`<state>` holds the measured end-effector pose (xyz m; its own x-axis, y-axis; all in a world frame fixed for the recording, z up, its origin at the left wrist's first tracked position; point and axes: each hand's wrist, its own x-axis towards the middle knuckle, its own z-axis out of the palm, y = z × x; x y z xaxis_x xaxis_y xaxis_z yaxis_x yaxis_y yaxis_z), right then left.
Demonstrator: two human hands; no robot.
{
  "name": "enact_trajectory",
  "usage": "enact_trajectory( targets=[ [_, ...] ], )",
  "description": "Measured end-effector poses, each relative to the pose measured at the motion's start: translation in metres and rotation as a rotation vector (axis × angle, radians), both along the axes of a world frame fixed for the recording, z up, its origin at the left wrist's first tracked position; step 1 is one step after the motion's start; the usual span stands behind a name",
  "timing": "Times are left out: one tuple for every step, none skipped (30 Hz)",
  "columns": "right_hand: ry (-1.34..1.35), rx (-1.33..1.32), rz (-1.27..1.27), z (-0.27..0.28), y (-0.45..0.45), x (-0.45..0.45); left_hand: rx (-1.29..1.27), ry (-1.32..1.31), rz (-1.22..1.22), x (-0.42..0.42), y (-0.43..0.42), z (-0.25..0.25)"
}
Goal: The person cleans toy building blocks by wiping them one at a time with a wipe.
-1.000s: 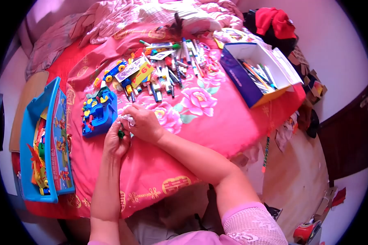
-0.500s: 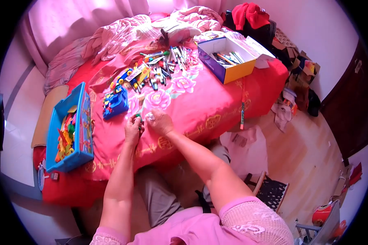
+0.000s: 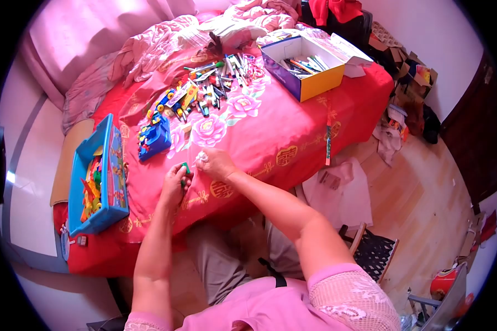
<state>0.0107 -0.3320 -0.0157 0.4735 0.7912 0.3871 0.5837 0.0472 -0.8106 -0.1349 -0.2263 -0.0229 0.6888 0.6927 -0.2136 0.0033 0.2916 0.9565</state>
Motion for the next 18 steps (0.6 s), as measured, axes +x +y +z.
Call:
enact_trajectory(
  targets=[
    [0.000,-0.020,0.069,0.005,0.001,0.008,-0.044,0.008,-0.057,0.000,0.006,0.004],
    [-0.045,0.000,0.119,0.013,0.002,0.013,-0.094,0.018,-0.113,-0.002,0.015,0.009],
    [-0.092,0.064,0.137,0.013,0.010,0.022,-0.147,0.027,-0.168,0.000,0.023,0.012],
    [-0.145,0.130,0.156,0.011,0.024,0.035,-0.135,0.007,-0.171,0.008,0.031,0.013],
    [-0.192,0.195,0.172,0.009,0.036,0.048,-0.124,-0.009,-0.176,0.017,0.041,0.015],
    [-0.159,0.207,0.184,0.013,0.046,0.058,-0.119,-0.022,-0.178,0.025,0.050,0.015],
    [-0.128,0.226,0.202,0.014,0.054,0.068,-0.164,-0.032,-0.162,0.035,0.055,0.014],
    [-0.096,0.247,0.218,0.014,0.060,0.075,-0.208,-0.040,-0.146,0.045,0.058,0.015],
    [-0.067,0.272,0.231,0.013,0.068,0.084,-0.247,-0.051,-0.133,0.056,0.064,0.015],
    [0.014,0.249,0.267,0.007,0.071,0.090,-0.267,-0.065,-0.188,0.062,0.068,0.010],
    [0.114,0.213,0.297,0.000,0.068,0.090,-0.304,-0.067,-0.242,0.060,0.066,0.004],
    [0.152,0.173,0.361,0.000,0.065,0.088,-0.238,-0.029,-0.252,0.050,0.061,0.004],
    [0.193,0.136,0.430,0.002,0.062,0.086,-0.170,0.010,-0.262,0.039,0.054,0.003],
    [0.282,0.109,0.473,0.005,0.055,0.081,-0.189,0.016,-0.261,0.031,0.043,0.002],
    [0.359,0.098,0.511,0.007,0.052,0.076,-0.191,0.016,-0.268,0.026,0.037,0.002],
    [0.418,0.100,0.486,0.002,0.055,0.073,-0.145,-0.009,-0.264,0.025,0.038,-0.001],
    [0.468,0.098,0.463,-0.001,0.057,0.074,-0.099,-0.044,-0.260,0.026,0.037,-0.004],
    [0.511,0.096,0.439,-0.003,0.059,0.076,-0.190,-0.055,-0.213,0.028,0.035,-0.004]
  ],
)
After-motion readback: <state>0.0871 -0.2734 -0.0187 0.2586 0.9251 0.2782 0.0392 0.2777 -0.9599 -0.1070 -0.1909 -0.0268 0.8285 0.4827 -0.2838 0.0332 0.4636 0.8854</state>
